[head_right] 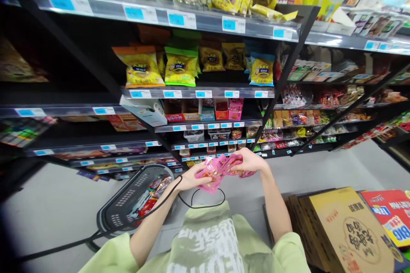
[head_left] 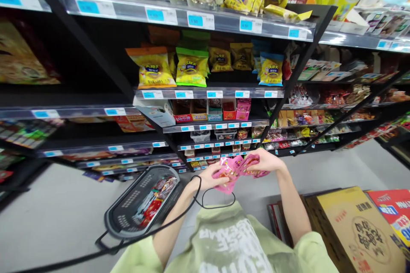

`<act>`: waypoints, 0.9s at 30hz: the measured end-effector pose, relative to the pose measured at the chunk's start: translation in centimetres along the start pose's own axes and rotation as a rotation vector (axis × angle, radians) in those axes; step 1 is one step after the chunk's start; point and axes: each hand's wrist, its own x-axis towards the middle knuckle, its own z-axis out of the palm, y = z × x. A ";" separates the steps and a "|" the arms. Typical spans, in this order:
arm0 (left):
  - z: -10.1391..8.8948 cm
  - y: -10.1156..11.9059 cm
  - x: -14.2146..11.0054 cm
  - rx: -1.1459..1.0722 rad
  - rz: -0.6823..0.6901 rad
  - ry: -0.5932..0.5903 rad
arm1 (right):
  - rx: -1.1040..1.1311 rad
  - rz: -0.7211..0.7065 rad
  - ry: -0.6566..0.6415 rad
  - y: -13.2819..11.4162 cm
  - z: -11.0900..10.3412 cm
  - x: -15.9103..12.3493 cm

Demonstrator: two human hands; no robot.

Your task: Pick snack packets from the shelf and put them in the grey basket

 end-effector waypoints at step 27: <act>1.0 -5.6 0.7 0.116 -0.110 0.508 | 1.119 0.306 0.650 6.6 10.6 1.8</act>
